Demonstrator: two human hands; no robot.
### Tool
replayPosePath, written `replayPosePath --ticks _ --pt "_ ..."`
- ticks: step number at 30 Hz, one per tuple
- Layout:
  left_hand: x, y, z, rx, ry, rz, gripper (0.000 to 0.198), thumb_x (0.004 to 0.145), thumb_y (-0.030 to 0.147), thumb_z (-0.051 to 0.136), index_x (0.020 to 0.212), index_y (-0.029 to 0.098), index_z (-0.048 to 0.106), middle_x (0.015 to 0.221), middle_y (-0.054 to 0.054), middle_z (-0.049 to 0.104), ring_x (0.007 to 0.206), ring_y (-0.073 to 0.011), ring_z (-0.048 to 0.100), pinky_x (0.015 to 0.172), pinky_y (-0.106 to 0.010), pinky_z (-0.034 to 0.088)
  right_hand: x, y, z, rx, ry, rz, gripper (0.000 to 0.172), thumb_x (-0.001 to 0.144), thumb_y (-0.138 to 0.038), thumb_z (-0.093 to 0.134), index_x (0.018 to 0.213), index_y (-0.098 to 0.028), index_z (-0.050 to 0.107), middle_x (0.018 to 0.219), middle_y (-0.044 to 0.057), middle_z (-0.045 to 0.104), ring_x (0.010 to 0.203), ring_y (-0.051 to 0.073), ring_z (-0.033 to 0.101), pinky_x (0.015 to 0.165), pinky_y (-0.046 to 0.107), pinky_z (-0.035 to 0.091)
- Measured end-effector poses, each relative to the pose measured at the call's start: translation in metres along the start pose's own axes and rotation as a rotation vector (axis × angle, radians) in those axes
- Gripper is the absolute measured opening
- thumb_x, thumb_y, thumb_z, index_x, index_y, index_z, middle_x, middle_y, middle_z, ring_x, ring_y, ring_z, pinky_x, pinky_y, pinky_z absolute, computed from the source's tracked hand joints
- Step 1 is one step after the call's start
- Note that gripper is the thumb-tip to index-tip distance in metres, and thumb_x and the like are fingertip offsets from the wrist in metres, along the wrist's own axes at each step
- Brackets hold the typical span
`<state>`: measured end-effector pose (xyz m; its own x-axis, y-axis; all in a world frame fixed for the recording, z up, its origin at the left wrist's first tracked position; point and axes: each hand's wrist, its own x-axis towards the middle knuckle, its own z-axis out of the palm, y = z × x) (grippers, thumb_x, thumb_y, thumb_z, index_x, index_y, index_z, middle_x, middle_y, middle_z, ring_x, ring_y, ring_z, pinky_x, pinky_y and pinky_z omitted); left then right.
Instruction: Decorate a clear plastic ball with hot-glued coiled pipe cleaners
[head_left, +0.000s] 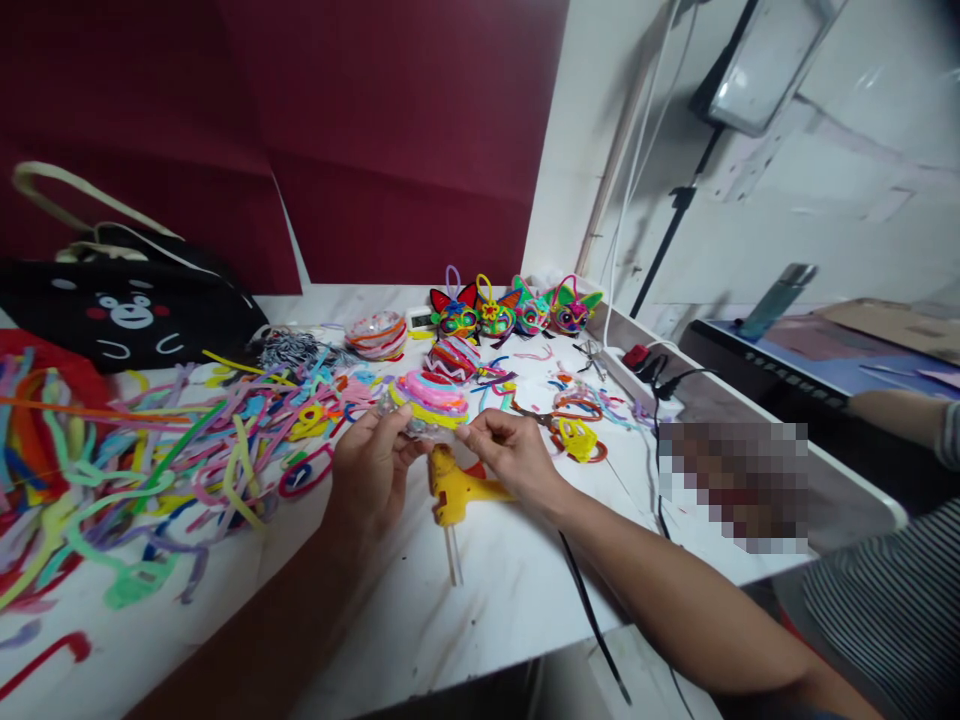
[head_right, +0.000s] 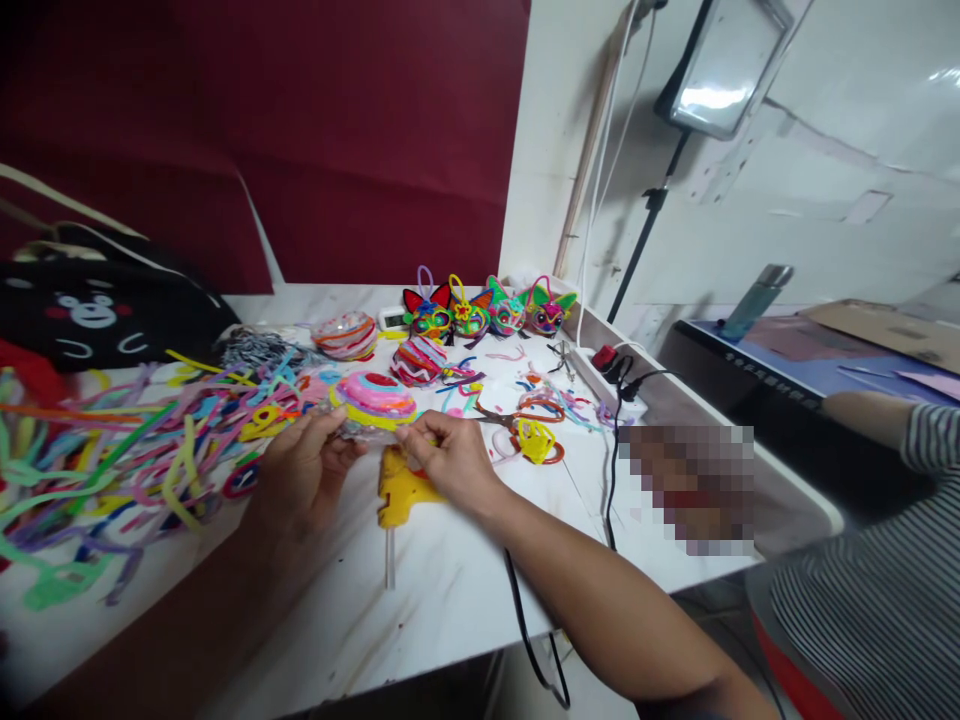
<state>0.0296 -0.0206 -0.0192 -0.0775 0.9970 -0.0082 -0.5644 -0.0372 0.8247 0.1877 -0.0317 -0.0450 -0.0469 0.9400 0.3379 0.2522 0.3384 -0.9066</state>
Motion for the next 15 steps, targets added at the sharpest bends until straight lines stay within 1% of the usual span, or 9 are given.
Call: replayPosePath --ticks 5,8,12,15 --pt "0.000 0.001 0.001 -0.019 0.021 -0.030 0.012 0.069 0.010 0.071 0.067 0.017 0.061 0.062 0.002 0.062 0.053 -0.0098 0.058 0.048 -0.018 0.050 0.000 -0.004 -0.001 0.033 -0.013 0.033 0.044 0.079 -0.058 0.064 0.064 -0.017 0.058 0.052 -0.005 0.048 0.049 0.008 0.039 0.048 0.021 0.029" --pt "0.001 0.002 0.003 -0.024 0.044 -0.061 0.010 0.070 0.011 0.069 0.066 0.016 0.061 0.062 0.002 0.063 0.052 -0.0095 0.058 0.046 -0.017 0.049 0.000 -0.009 -0.001 0.084 -0.020 0.089 0.043 0.076 -0.056 0.068 0.062 -0.017 0.057 0.050 -0.006 0.049 0.046 0.008 0.041 0.047 0.021 0.030" --pt "0.003 0.005 0.005 -0.036 0.074 -0.116 0.012 0.075 0.007 0.064 0.066 0.016 0.063 0.061 0.001 0.065 0.050 -0.0086 0.057 0.044 -0.015 0.048 0.001 -0.013 -0.002 0.169 0.004 0.155 0.039 0.070 -0.051 0.075 0.060 -0.017 0.058 0.048 -0.005 0.053 0.044 0.008 0.044 0.045 0.021 0.031" --pt "0.004 0.006 0.005 -0.066 0.088 -0.150 0.014 0.077 0.006 0.061 0.067 0.015 0.062 0.060 0.001 0.064 0.048 -0.0073 0.055 0.043 -0.014 0.046 0.003 -0.016 -0.004 0.214 0.041 0.216 0.037 0.062 -0.046 0.081 0.060 -0.017 0.059 0.048 -0.004 0.056 0.042 0.008 0.046 0.042 0.020 0.031"
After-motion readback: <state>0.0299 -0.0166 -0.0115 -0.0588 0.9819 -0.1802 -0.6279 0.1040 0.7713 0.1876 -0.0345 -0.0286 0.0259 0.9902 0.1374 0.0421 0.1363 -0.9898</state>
